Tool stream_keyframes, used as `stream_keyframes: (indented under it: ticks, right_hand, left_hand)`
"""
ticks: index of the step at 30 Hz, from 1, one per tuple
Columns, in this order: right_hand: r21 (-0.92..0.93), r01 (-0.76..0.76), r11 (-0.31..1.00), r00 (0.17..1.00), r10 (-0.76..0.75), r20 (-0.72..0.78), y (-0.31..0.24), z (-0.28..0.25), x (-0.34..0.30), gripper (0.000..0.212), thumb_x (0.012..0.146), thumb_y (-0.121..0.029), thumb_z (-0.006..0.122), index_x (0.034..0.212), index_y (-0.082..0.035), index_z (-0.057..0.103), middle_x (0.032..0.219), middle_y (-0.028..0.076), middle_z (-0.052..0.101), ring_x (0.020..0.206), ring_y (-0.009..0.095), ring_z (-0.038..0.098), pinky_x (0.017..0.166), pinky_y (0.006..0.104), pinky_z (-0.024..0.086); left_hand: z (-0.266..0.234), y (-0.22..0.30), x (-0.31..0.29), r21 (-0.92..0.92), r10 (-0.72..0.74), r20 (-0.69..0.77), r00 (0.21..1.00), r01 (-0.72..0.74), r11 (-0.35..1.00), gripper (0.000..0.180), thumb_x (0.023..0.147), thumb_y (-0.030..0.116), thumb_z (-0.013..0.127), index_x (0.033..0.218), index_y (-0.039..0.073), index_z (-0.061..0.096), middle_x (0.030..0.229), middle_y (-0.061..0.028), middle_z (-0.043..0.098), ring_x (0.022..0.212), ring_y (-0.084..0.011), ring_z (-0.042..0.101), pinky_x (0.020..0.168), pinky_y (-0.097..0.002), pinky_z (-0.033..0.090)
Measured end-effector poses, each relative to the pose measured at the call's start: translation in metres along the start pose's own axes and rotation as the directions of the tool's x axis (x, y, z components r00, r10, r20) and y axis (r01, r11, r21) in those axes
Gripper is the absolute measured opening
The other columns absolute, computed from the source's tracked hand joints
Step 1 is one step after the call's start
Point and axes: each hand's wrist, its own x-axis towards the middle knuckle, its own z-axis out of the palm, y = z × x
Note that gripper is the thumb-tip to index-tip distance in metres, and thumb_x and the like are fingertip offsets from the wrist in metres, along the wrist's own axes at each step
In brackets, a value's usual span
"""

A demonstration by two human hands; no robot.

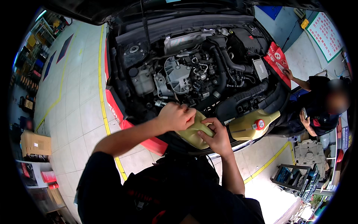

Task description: The person opens a container of engine oil and pours it into the car's engine through the oil filler opening. The person then closes the container and places it on the car's hood.

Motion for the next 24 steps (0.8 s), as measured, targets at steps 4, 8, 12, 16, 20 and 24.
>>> stream_keyframes:
  ticks: [4,8,12,16,20,24]
  right_hand:
    - [-0.064,0.021,0.998,1.0,-0.019,0.02,-0.007,0.001,-0.007,0.037,0.09,-0.003,0.082,0.121,-0.003,0.061,0.077,0.006,0.073,0.067,0.006,0.063,0.059,0.0247,0.047]
    - [-0.031,0.033,0.999,0.999,-0.032,0.016,-0.008,0.005,-0.002,0.036,0.091,-0.004,0.082,0.121,-0.003,0.061,0.076,0.006,0.072,0.067,0.006,0.062,0.06,0.0242,0.047]
    - [0.028,-0.01,1.0,1.0,0.01,-0.006,0.0,0.003,0.0,0.037,0.089,-0.009,0.084,0.119,-0.003,0.062,0.074,0.009,0.072,0.064,0.009,0.06,0.059,0.0272,0.045]
    - [0.074,0.046,0.996,0.998,-0.043,-0.048,0.008,0.005,0.002,0.038,0.088,-0.01,0.085,0.118,-0.004,0.063,0.068,0.007,0.067,0.06,0.008,0.053,0.057,0.0288,0.042]
    - [0.042,0.064,0.997,0.998,-0.063,-0.026,-0.001,0.009,-0.001,0.038,0.088,-0.009,0.085,0.118,-0.004,0.063,0.065,0.005,0.063,0.059,0.007,0.047,0.055,0.0288,0.039]
    - [0.047,0.079,0.996,0.996,-0.077,-0.046,0.003,0.011,-0.006,0.038,0.088,-0.008,0.085,0.119,-0.004,0.063,0.068,0.004,0.065,0.061,0.006,0.05,0.055,0.0276,0.04]
  left_hand:
    - [-0.013,0.039,0.003,0.093,-0.382,-0.004,0.924,0.38,0.92,0.02,0.089,0.025,0.071,0.08,0.01,0.062,0.052,-0.0104,0.061,0.043,-0.0302,0.063,0.04,-0.0429,0.049]
    - [-0.019,0.039,0.004,0.157,-0.454,0.091,0.886,0.437,0.886,0.025,0.092,0.033,0.072,0.088,0.009,0.067,0.054,-0.0106,0.062,0.045,-0.031,0.065,0.042,-0.0428,0.05]
    - [-0.037,0.028,0.008,0.071,-0.287,0.22,0.932,0.278,0.958,0.057,0.092,0.054,0.072,0.13,0.013,0.064,0.099,-0.0163,0.07,0.078,-0.0328,0.072,0.056,-0.0423,0.056]
    - [-0.043,-0.004,0.002,-0.167,0.072,0.164,0.984,-0.044,0.985,0.067,0.086,0.057,0.077,0.141,0.023,0.062,0.119,-0.0118,0.063,0.098,-0.0291,0.07,0.077,-0.0394,0.058]
    - [-0.025,-0.028,-0.009,-0.085,0.3,0.148,0.942,-0.29,0.953,0.037,0.083,0.043,0.081,0.107,0.019,0.066,0.101,-0.0056,0.059,0.087,-0.0222,0.067,0.074,-0.0359,0.057]
    - [-0.022,-0.016,-0.002,0.043,0.143,0.103,0.984,-0.148,0.988,0.018,0.092,0.028,0.075,0.089,0.014,0.064,0.079,-0.0052,0.058,0.073,-0.0231,0.066,0.067,-0.0366,0.055]
